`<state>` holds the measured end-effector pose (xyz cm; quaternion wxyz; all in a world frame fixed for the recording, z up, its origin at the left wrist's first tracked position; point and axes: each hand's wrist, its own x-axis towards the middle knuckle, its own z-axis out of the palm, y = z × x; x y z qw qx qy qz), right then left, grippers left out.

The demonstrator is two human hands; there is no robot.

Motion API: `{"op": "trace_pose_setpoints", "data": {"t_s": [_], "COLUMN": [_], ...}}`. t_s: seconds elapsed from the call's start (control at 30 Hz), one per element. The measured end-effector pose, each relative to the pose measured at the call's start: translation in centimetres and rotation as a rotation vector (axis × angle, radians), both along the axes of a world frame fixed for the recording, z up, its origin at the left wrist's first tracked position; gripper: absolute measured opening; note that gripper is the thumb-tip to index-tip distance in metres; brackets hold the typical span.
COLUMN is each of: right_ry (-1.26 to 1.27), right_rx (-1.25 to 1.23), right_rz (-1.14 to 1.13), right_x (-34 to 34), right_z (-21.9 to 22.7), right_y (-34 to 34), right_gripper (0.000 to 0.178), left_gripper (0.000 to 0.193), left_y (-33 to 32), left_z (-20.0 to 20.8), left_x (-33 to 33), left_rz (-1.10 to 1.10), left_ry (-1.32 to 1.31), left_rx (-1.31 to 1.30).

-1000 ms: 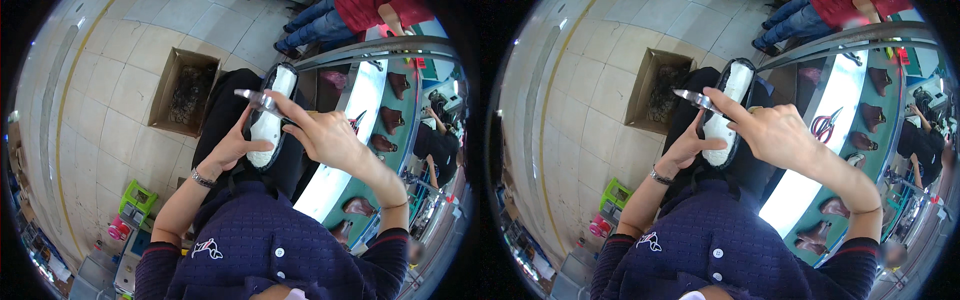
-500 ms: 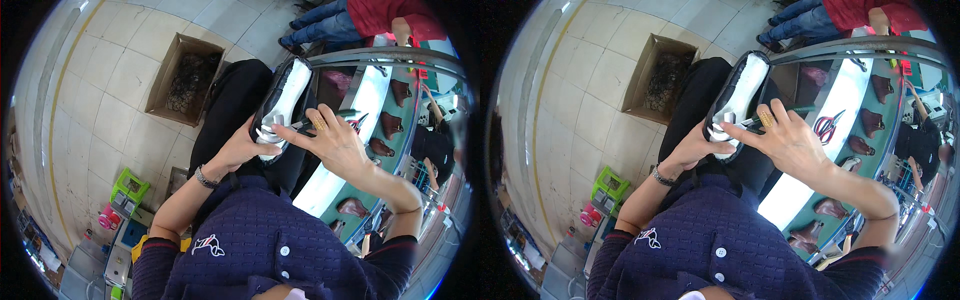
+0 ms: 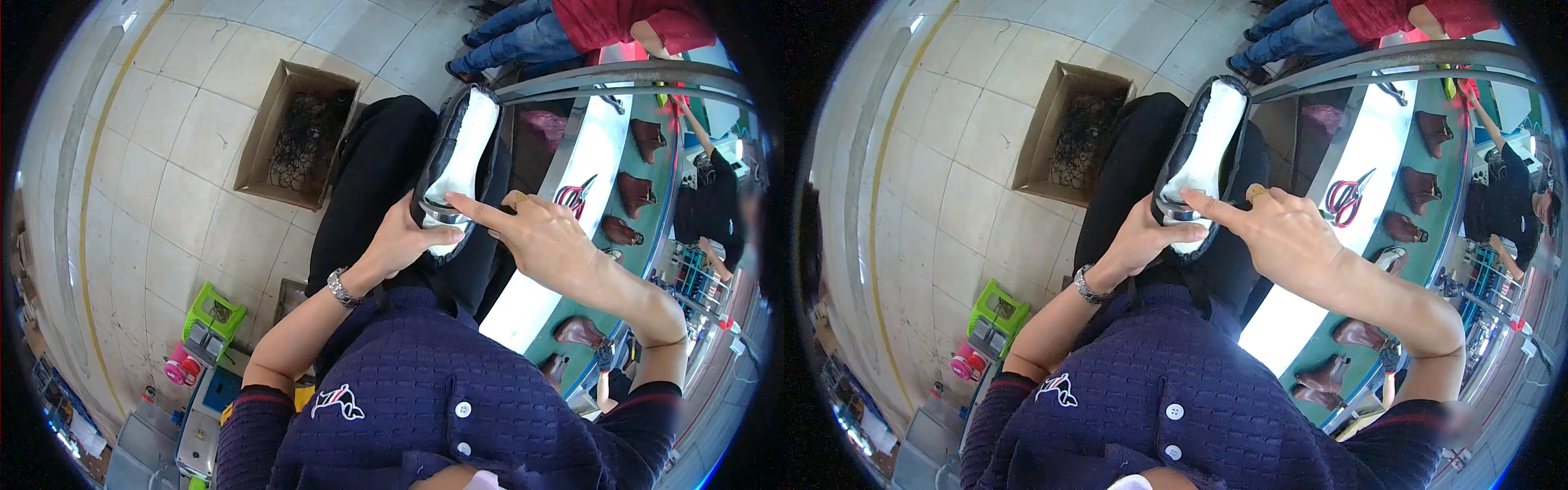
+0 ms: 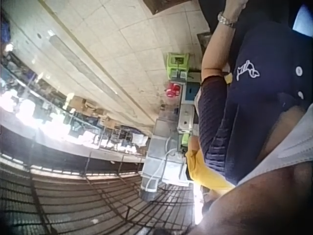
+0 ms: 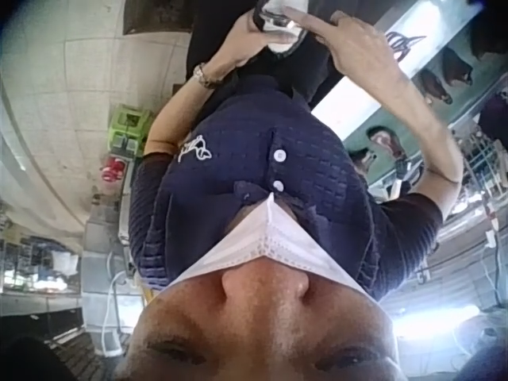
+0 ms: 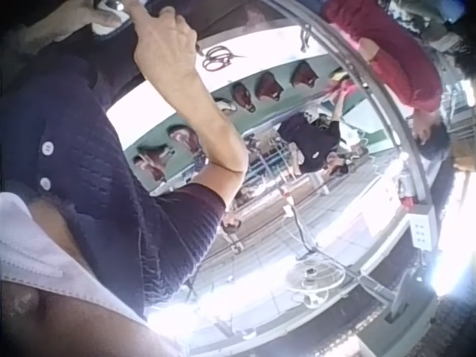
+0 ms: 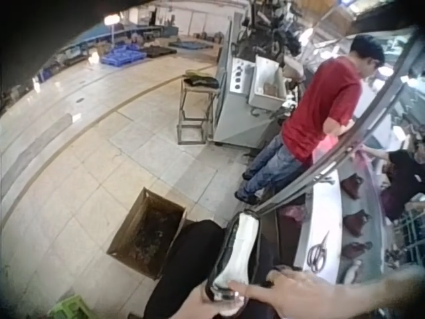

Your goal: Using various hand tools to trim, scrape, and shape shoe uppers and soles during the assembly process.

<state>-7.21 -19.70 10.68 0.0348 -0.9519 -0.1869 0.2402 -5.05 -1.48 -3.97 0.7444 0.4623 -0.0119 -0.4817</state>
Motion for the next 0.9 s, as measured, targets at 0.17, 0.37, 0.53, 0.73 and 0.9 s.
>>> {"op": "trace_pose_setpoints", "data": {"t_s": [0.17,0.37,0.53,0.73,0.9], "right_ry": [-0.006,-0.027,0.132,-0.333,0.003], "right_rx": [-0.005,0.056,0.075,0.401,-0.120], "right_rz": [-0.022,-0.033,-0.114,-0.020,0.049], "right_x": [-0.5,-1.4,0.1,2.4,3.4], "right_z": [-1.0,-2.0,1.0,2.5,0.4], "right_y": [-0.5,-1.3,-0.8,0.0,-0.4], "right_gripper": [0.075,0.075,0.070,0.071,0.068], "left_gripper": [0.067,0.070,0.065,0.056,0.057], "left_y": [0.2,1.2,-0.5,-0.3,0.3], "left_z": [0.6,-0.2,-0.3,-0.1,-0.3], "left_x": [1.0,3.6,2.2,2.2,2.9], "left_rz": [-0.081,-0.183,-0.049,-0.085,-0.173], "left_ry": [0.027,0.618,0.385,0.322,0.361], "left_rx": [0.000,-0.507,-0.237,-0.118,-0.078]}}
